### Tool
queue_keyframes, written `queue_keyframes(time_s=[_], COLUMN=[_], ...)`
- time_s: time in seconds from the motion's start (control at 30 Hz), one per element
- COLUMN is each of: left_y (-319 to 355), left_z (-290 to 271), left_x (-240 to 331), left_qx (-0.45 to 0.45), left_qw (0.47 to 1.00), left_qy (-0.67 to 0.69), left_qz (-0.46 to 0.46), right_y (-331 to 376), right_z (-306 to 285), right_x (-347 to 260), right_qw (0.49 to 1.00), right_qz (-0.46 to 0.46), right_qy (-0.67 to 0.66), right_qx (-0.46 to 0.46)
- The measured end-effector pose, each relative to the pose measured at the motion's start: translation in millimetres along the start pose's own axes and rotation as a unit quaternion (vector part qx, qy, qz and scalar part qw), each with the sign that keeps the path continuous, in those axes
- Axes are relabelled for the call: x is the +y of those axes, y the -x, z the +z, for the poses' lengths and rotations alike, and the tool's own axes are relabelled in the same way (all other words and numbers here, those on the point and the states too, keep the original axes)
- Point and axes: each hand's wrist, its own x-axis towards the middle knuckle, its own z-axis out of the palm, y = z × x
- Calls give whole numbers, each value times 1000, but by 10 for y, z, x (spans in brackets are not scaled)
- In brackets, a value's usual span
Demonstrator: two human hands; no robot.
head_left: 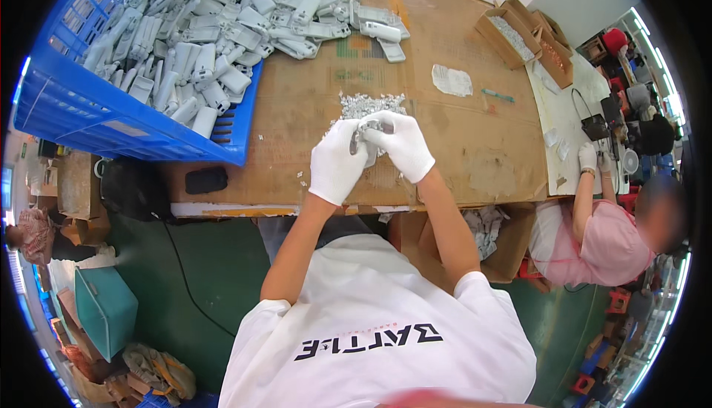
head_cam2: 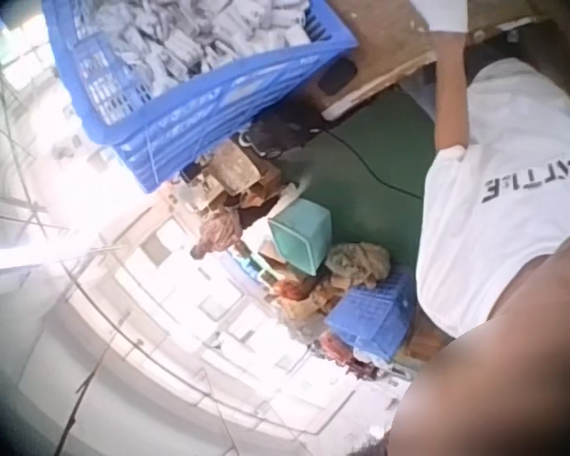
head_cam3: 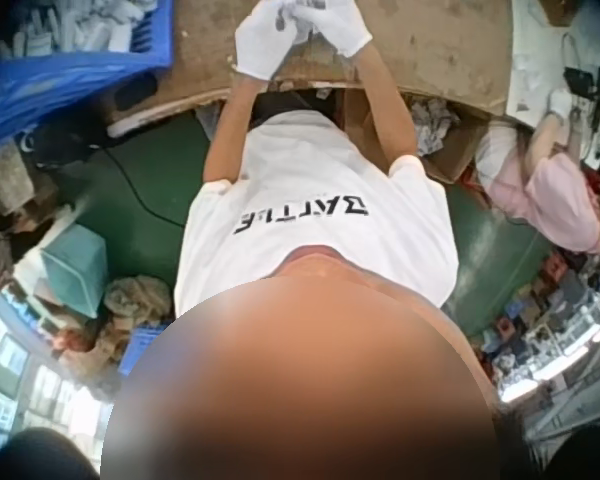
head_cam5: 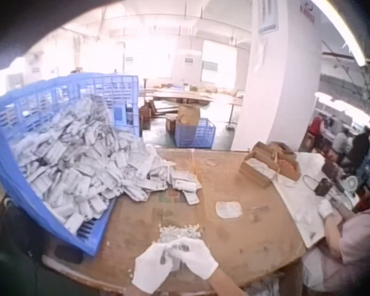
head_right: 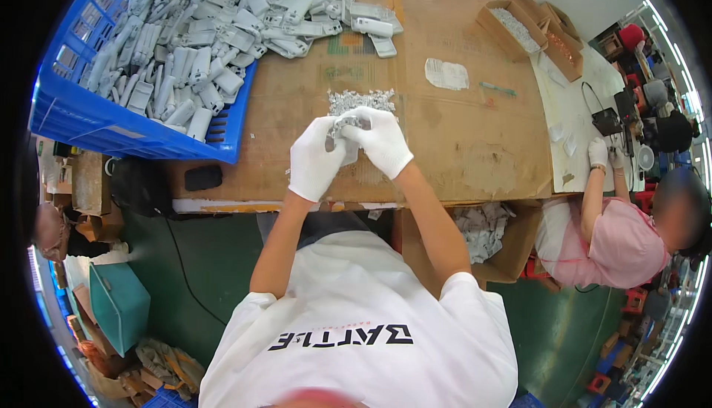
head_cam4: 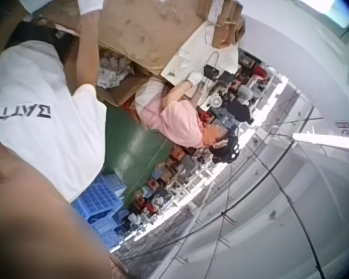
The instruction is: The person picks up a remote control housing and small metal contacts by hand, fits the contacts into the housing, and places the assembled unit into a cardboard box.
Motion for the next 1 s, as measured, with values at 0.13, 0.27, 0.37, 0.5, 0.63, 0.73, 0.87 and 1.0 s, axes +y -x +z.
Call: queue_keyframes(time_s=[0.13, 0.27, 0.37, 0.5, 0.63, 0.73, 0.87, 1.0], left_y=[-41, -67, -74, -87, -75, -61, -4, 49], left_z=[-58, -55, -55, -40, -56, -8, -22, 19], left_x=[-10, -20, 1, -4, 116, 188, 258, 287], left_qx=[-20, -6, -15, -9, -10, 6, 26, 13], left_qw=[1000, 1000, 1000, 999, 1000, 1000, 999, 1000], left_qy=[-18, -17, -8, 2, 7, 0, 6, 23], left_qz=[8, 23, 12, 31, -2, 2, 27, 16], right_y=[-20, -25, -19, 5, 26, 79, 150, 232], right_z=[-7, 52, 76, 96, 92, 136, 176, 165], right_x=[-86, -67, 17, -18, -49, -45, -81, -30], right_qw=[994, 981, 988, 993, 998, 997, 995, 988], right_qz=[-5, -70, -58, -36, -40, -54, -35, -22], right_qy=[109, 177, 135, 99, 36, -25, -40, -127], right_qx=[-14, 22, 47, 58, 25, 58, 80, 82])
